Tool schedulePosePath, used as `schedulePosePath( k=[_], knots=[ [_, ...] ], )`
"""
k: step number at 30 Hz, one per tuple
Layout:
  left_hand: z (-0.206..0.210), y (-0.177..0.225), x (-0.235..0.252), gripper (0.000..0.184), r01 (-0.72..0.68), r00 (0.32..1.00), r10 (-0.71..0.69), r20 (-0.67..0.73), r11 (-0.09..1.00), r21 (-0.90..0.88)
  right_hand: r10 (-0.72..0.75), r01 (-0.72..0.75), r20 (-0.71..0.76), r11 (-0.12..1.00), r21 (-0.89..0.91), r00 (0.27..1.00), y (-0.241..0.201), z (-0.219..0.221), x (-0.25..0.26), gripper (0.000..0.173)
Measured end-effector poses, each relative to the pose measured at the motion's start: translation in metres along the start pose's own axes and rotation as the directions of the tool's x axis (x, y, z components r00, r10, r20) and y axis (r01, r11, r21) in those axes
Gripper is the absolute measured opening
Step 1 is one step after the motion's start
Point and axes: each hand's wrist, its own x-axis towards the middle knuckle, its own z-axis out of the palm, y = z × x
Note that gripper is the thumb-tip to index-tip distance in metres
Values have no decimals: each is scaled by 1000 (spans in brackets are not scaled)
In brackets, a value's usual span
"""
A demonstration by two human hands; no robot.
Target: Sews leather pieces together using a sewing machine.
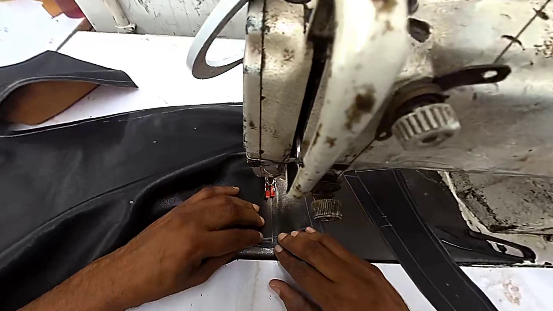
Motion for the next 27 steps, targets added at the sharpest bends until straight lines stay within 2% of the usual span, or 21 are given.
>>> schedulePosePath(
  k=[3,8,10,14,27],
  knots=[
    [-1,2,-2,21,-14,1000,14,1,999,-29,3,-3,-5,1000,-7,1000,-1,0,1,37],
    [-6,3,2,20,129,981,-144,-130,985,-116,7,-7,0,1000,-15,1000,-1,-1,1,38],
    [-5,1,1,19,99,989,-112,-95,986,-130,7,-7,-2,1000,-17,1000,-1,-1,1,37],
    [0,3,-1,20,19,1000,-19,-8,999,-49,14,-15,-11,1000,-11,1000,-1,-1,1,36],
    [1,4,-2,21,1,1000,0,-12,1000,27,11,-11,-11,1000,30,1000,2,1,1,35]
  ],
)
